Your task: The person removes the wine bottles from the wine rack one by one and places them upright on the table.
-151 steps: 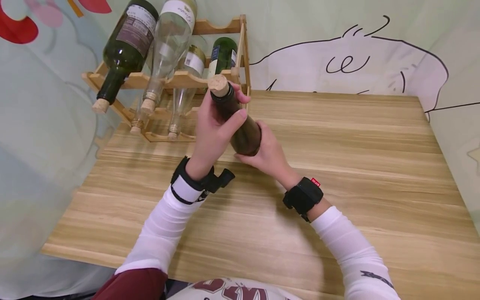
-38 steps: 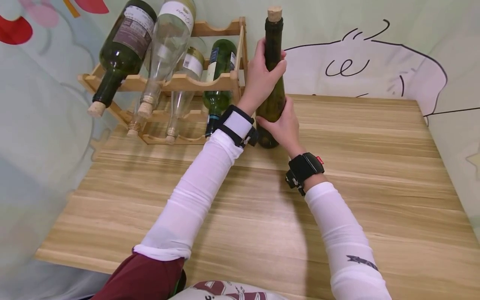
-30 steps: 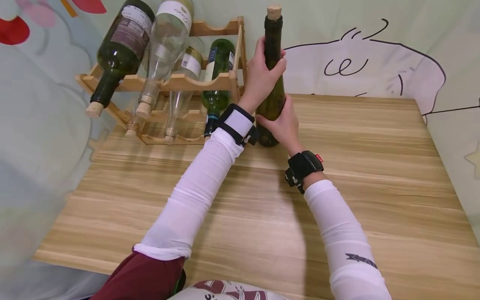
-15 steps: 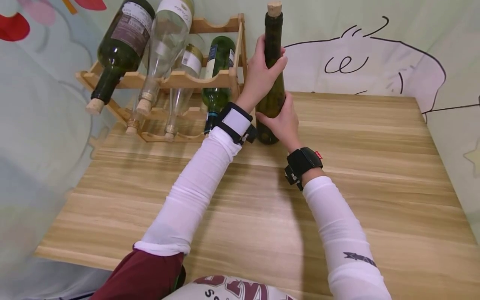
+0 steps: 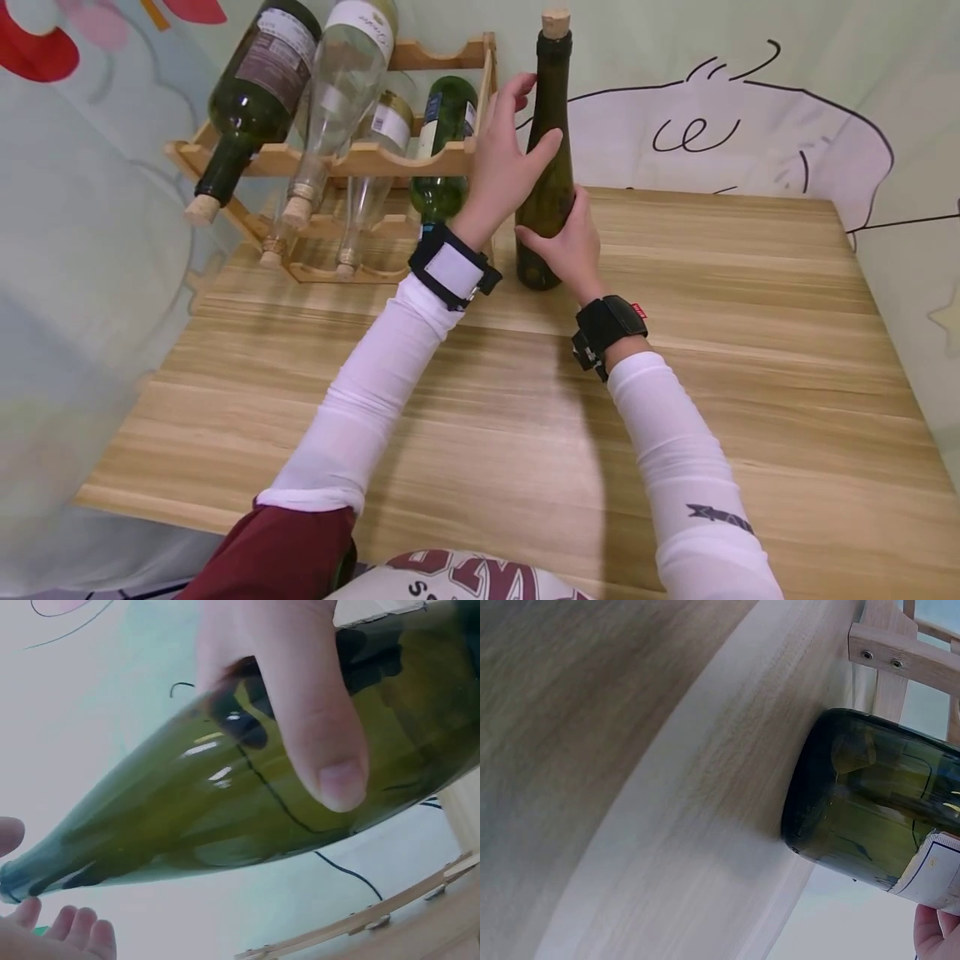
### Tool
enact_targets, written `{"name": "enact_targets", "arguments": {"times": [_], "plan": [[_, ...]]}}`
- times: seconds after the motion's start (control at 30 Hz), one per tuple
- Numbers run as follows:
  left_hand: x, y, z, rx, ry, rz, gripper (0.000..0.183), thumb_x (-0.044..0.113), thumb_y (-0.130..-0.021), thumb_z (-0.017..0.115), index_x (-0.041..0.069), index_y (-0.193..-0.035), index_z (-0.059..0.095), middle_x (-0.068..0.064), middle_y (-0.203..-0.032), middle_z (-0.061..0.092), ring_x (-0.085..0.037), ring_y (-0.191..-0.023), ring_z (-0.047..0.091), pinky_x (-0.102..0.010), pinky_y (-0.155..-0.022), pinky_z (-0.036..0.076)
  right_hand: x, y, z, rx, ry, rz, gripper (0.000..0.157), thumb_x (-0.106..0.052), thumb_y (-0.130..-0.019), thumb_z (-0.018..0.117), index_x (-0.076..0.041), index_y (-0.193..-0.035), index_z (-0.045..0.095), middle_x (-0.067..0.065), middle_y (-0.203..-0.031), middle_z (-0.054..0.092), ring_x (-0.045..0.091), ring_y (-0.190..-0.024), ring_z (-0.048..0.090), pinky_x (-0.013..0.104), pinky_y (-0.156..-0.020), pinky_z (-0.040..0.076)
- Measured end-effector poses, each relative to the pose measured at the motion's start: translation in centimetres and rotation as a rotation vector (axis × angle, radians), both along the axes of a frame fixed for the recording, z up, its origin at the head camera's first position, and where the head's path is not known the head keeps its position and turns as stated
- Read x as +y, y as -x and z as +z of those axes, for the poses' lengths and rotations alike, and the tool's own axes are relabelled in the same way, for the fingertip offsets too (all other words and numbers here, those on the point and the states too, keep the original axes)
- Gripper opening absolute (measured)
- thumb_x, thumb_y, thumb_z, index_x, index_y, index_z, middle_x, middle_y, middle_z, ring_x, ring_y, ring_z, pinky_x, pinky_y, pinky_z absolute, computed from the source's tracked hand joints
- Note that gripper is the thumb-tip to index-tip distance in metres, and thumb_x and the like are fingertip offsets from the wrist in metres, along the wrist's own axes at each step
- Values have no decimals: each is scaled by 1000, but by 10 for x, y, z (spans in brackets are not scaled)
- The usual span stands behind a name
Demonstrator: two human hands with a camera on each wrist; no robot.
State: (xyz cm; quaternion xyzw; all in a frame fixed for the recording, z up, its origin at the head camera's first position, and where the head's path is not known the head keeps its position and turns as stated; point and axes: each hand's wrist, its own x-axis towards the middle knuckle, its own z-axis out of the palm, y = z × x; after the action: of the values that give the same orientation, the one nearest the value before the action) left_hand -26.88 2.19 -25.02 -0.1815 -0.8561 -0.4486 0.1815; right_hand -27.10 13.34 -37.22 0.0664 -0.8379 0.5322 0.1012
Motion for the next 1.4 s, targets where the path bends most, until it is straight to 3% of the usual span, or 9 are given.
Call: {"name": "enact_targets", "arguments": {"times": [0.23, 0.47, 0.73, 1.0, 1.4], "plan": [[-5, -15, 2, 89, 29, -22, 47, 22, -85, 55, 8, -127, 41, -6, -136, 34, -8, -126, 31, -10, -98, 23, 0, -1, 0, 10, -1, -1, 86, -44, -67, 70, -15, -131, 21, 6, -124, 41, 19, -109, 42, 36, -91, 36], [-19, -36, 4, 204, 5, -74, 32, 14, -85, 55, 2, -115, 53, -12, -129, 43, -17, -122, 39, -14, -99, 26, -1, -1, 1, -4, -5, -12, 86, -45, -67, 69, -16, -132, 20, 6, -124, 41, 19, -107, 43, 36, -88, 37], [-46, -54, -2, 288, 4, -50, 21, 12, -86, 53, 0, -102, 60, -13, -120, 51, -17, -114, 47, -16, -93, 34, -2, 0, 1, -15, -24, -31, 87, -44, -67, 71, -14, -132, 20, 9, -123, 42, 21, -109, 44, 37, -93, 37], [-68, -59, -14, 373, -5, -10, 17, 8, -84, 55, -1, -95, 62, -15, -114, 55, -21, -108, 50, -21, -92, 36, -1, 0, 0, -19, -25, -29, 86, -44, -68, 70, -15, -132, 20, 8, -125, 41, 20, -111, 44, 36, -95, 36], [-97, -55, -43, 375, 42, 76, 13, 1, -82, 53, -1, -90, 63, -15, -110, 57, -24, -107, 50, -25, -94, 37, -1, 0, 1, -45, -34, -25, 86, -45, -68, 69, -16, -132, 19, 8, -127, 40, 20, -114, 42, 37, -96, 36]]}}
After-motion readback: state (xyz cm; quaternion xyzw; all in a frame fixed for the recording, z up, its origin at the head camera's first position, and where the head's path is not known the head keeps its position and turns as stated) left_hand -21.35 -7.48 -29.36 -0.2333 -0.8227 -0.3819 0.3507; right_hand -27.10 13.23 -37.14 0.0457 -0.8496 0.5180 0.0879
